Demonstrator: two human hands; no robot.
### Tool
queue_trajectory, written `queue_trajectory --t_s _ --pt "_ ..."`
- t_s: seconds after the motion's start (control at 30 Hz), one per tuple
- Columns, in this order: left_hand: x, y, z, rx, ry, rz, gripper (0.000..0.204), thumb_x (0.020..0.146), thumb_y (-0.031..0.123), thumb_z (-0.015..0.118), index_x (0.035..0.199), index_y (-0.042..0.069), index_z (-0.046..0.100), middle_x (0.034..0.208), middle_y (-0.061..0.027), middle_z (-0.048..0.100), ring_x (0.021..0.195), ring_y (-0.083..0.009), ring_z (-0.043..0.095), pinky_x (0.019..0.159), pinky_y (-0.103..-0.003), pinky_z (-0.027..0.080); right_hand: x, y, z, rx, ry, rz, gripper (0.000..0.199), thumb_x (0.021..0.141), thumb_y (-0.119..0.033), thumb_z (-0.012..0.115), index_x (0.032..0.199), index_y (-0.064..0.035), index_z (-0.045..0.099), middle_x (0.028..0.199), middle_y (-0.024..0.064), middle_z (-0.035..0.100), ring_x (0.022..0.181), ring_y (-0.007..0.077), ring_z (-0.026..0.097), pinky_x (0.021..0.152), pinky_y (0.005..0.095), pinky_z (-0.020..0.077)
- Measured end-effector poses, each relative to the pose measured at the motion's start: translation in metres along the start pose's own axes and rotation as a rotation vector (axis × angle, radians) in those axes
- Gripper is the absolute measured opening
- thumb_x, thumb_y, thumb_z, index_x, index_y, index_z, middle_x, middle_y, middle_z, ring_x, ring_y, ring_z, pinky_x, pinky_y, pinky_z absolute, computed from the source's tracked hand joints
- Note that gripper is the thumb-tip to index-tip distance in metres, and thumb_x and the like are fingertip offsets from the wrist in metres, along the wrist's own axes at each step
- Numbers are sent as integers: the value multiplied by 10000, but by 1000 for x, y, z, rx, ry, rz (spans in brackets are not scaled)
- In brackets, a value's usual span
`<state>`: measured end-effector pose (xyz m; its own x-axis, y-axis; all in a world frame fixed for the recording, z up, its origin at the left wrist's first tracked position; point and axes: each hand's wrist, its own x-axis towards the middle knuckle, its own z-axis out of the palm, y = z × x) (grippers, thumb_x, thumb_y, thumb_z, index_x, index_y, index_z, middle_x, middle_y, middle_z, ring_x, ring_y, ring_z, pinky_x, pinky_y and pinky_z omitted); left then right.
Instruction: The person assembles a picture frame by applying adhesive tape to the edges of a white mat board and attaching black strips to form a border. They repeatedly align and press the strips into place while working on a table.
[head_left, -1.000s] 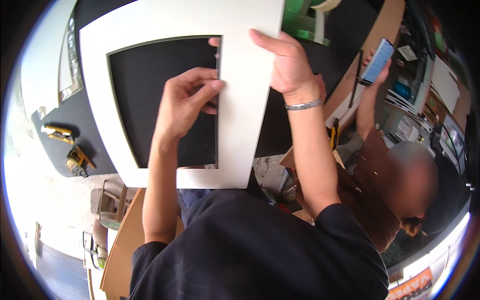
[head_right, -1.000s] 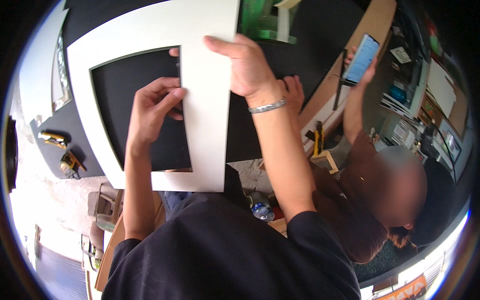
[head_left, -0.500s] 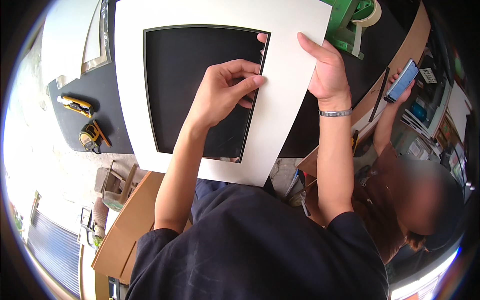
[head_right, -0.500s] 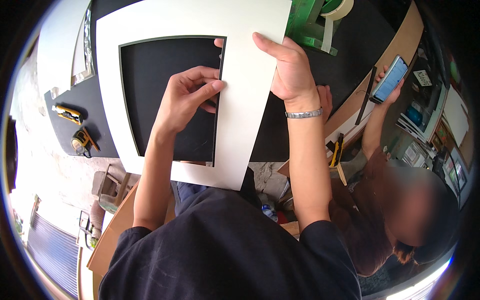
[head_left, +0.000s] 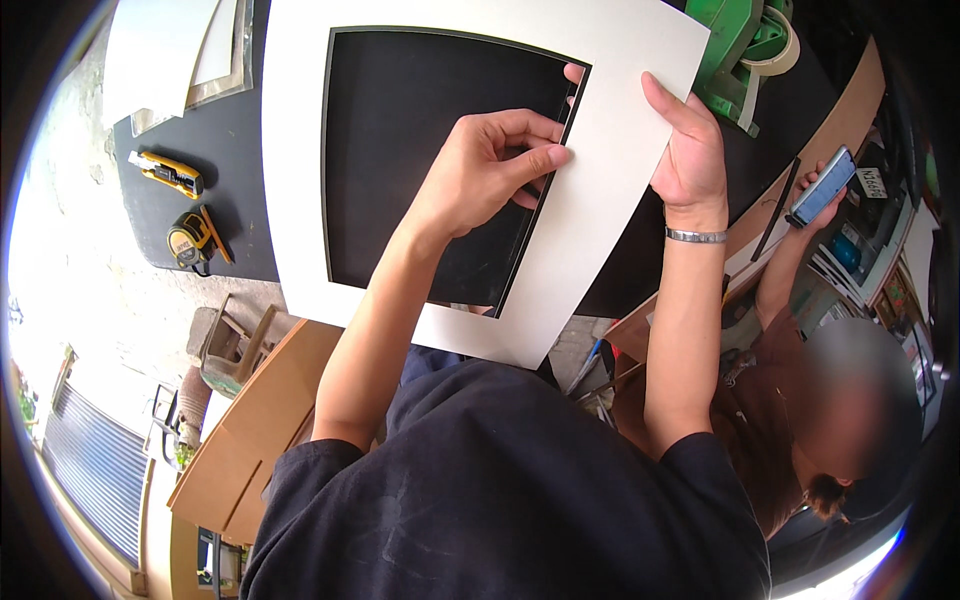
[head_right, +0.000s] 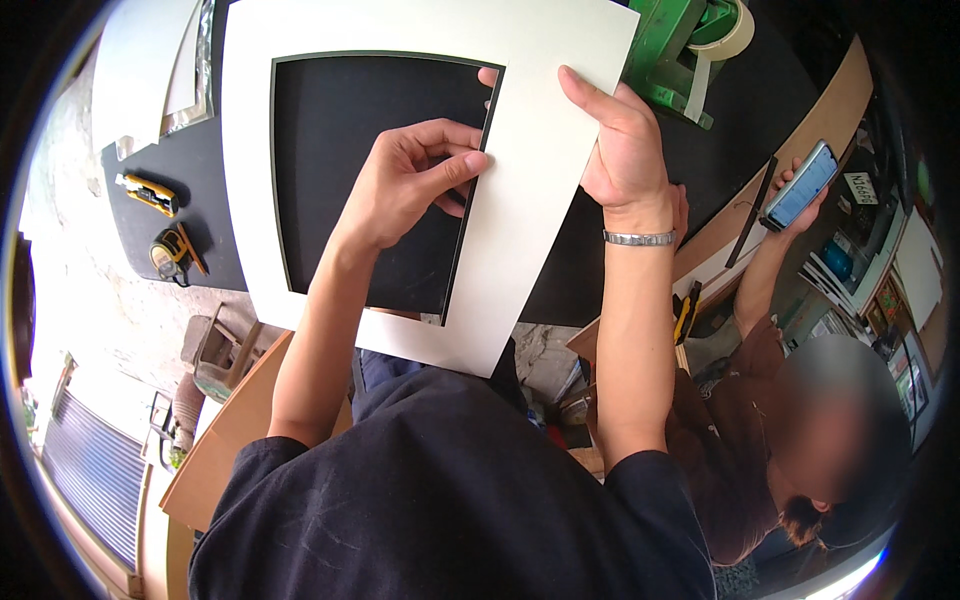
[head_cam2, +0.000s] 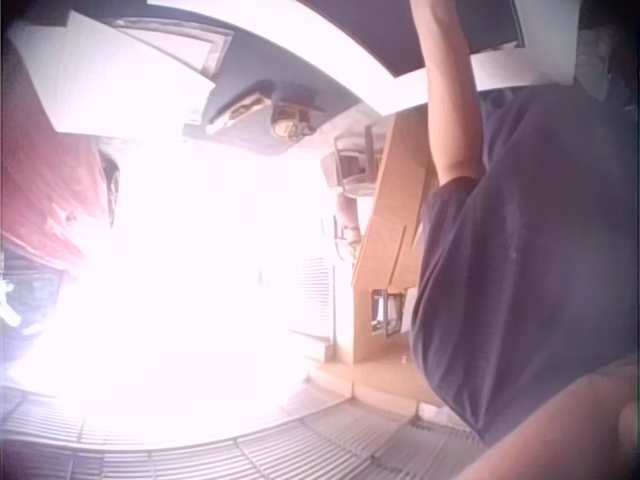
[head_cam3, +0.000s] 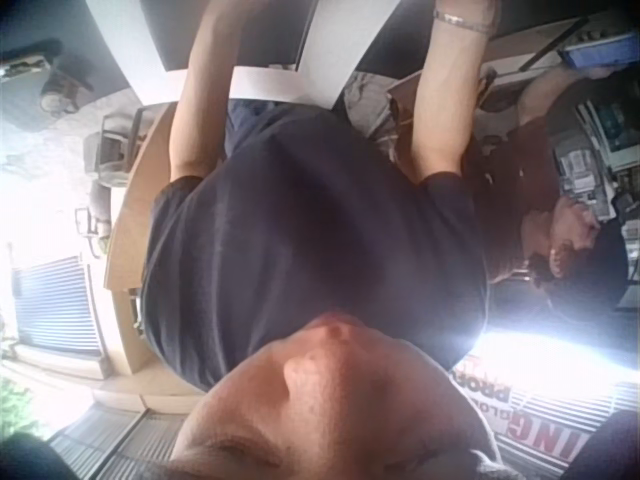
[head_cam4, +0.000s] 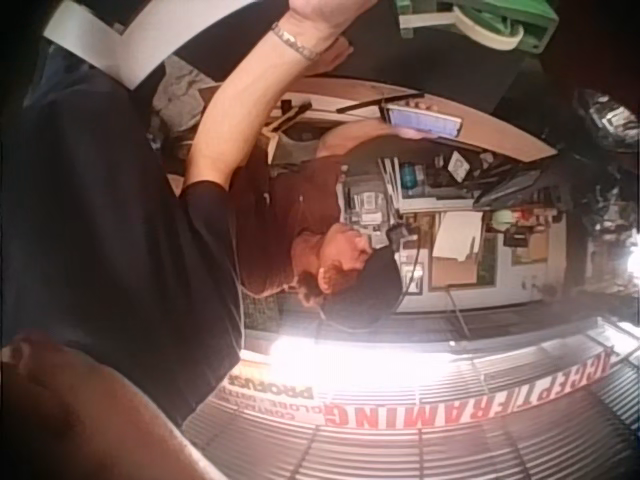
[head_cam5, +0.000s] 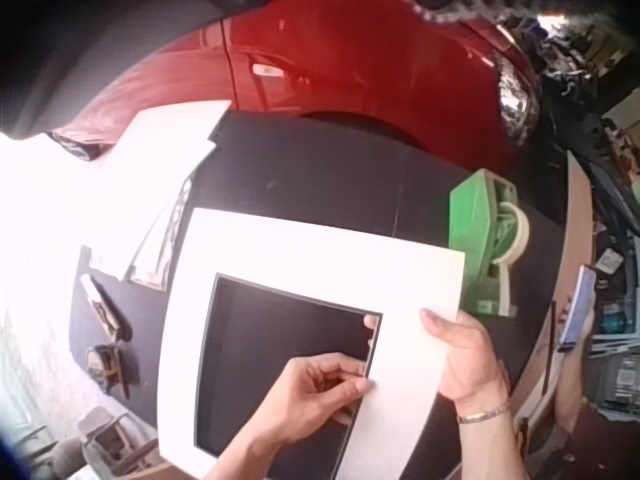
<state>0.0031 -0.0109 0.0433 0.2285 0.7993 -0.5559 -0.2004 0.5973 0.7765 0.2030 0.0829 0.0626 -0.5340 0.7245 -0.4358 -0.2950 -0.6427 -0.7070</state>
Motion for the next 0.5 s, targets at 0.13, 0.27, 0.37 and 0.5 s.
queue_trajectory --t_s 0.13,0.27,0.37,0.5 --pt "0 -1 0 -6 6 7 263 959 219 723 1116 8 726 924 -69 745 772 -118 707 626 -260 614 -1 0 1 1 11 -5 468 1057 -180 472 1439 85 411 1342 367 552 1166 397 654 961 473 581" --pt "0 -2 1 -5 6 9 269 959 225 723 1121 10 725 926 -69 745 777 -120 710 629 -261 616 0 0 0 25 -6 -4 469 1057 -183 466 1432 95 417 1334 346 568 1190 393 642 969 466 578" --pt "0 -2 1 0 8 1 277 960 232 723 1127 12 722 923 -68 744 779 -121 711 631 -263 617 0 0 -4 19 -42 10 475 1057 -188 462 1428 104 419 1321 325 588 1203 386 637 972 458 577" --pt "0 -1 1 20 9 3 282 961 242 721 1128 15 722 916 -66 743 777 -121 711 631 -266 619 0 0 -2 9 -26 6 481 1063 -186 458 1458 77 387 1350 352 553 1185 399 643 964 475 580"
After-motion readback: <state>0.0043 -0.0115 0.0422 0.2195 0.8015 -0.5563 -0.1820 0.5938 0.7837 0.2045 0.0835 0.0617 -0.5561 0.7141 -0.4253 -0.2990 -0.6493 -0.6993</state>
